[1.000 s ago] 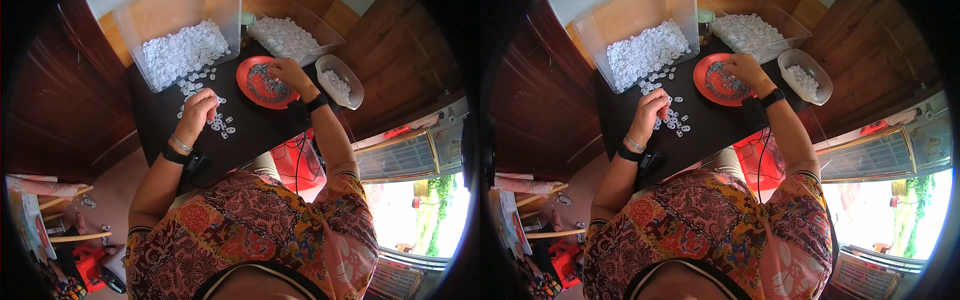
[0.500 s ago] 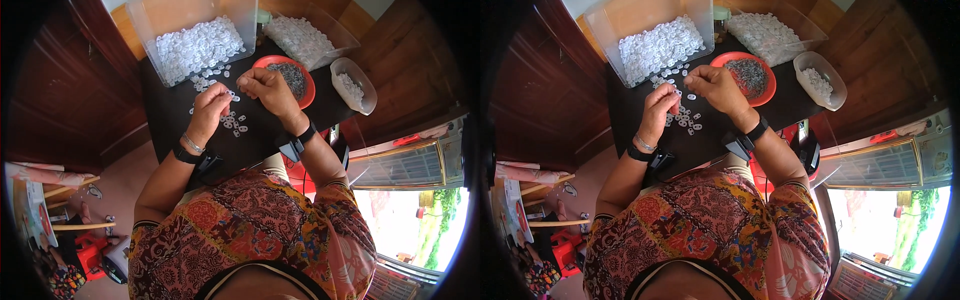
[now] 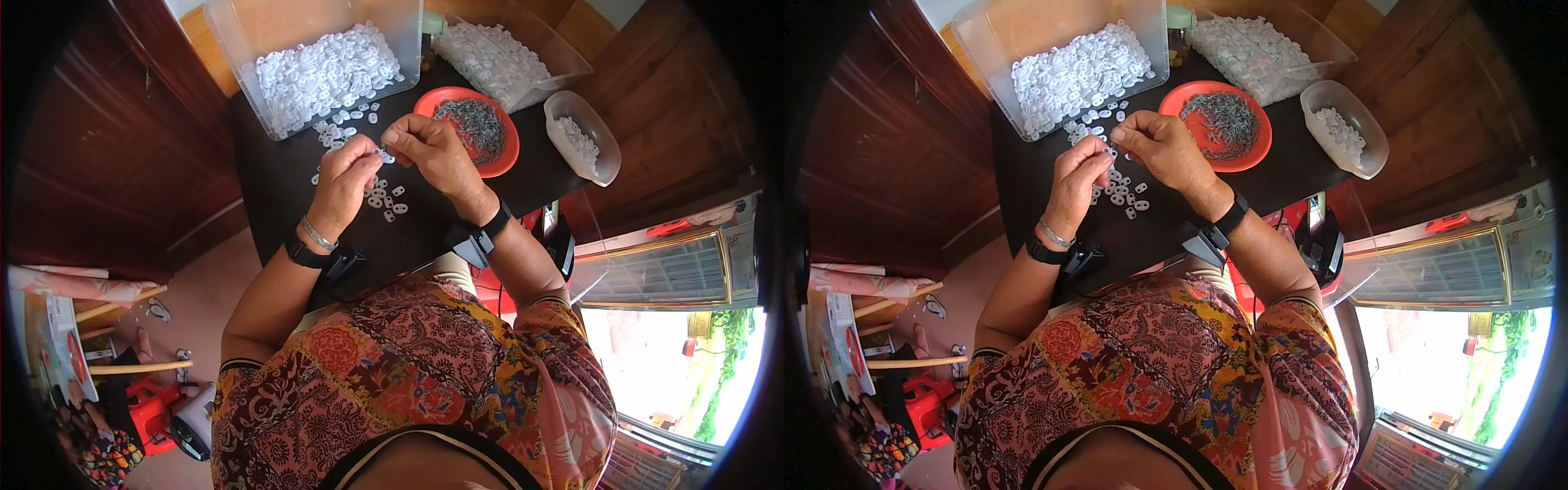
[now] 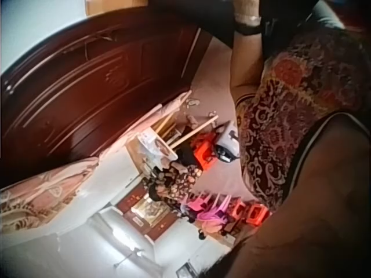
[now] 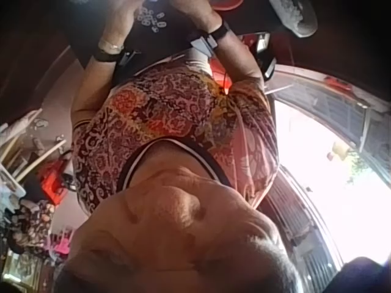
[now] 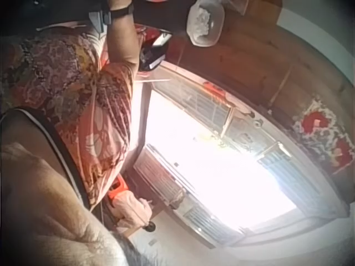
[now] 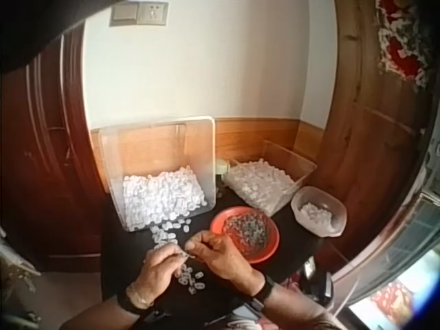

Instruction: Manually assembling small white plastic parts by inserting metal components at a desk.

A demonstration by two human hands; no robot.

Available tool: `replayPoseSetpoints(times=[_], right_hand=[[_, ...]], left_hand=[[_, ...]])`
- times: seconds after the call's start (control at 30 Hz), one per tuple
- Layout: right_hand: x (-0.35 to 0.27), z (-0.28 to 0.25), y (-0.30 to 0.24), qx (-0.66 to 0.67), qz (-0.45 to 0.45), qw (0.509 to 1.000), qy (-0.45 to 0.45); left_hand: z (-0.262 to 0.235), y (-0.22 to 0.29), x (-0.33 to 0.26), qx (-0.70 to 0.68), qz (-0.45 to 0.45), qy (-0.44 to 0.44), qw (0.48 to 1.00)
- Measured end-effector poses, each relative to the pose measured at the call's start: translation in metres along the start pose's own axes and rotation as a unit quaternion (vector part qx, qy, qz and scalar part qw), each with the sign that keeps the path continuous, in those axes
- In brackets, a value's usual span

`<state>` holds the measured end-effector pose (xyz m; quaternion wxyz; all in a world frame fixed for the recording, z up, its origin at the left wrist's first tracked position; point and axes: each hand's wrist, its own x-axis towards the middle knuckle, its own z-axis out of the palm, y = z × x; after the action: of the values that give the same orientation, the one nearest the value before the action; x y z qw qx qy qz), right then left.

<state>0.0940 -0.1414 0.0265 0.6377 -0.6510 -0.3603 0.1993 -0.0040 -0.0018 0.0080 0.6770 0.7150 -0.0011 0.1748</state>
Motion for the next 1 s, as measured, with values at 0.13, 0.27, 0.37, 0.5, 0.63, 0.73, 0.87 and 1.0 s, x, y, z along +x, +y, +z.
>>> replayPoseSetpoints(times=[0.13,0.27,0.37,0.5,0.63,0.73,0.87,1.0], right_hand=[[-0.002,0.000,-0.001,0.041,0.035,0.999,-0.008],[0.002,-0.013,0.000,0.071,0.032,0.997,0.020],[0.006,-0.042,-0.004,-0.014,-0.002,0.995,0.097],[0.003,-0.095,-0.001,-0.229,-0.025,0.961,0.152],[-0.007,-0.117,0.006,-0.426,-0.053,0.890,0.153],[-0.011,-0.122,0.007,-0.417,-0.030,0.905,0.077],[-0.005,-0.116,0.022,-0.431,-0.025,0.902,0.007],[0.007,-0.092,0.048,-0.501,-0.146,0.851,-0.058]], left_hand=[[0.002,0.000,0.001,-0.023,-0.005,0.000,1.000],[0.000,-0.003,0.003,-0.017,-0.018,-0.009,1.000],[-0.003,-0.006,0.003,-0.028,-0.030,-0.004,0.999],[-0.003,-0.006,0.005,-0.052,-0.029,-0.009,0.998],[-0.004,-0.007,0.005,-0.044,-0.034,-0.007,0.998],[-0.005,-0.008,0.006,-0.066,-0.031,-0.006,0.997],[-0.004,-0.011,0.007,-0.071,-0.034,-0.011,0.997],[-0.004,-0.009,0.007,-0.050,-0.048,-0.018,0.997]])
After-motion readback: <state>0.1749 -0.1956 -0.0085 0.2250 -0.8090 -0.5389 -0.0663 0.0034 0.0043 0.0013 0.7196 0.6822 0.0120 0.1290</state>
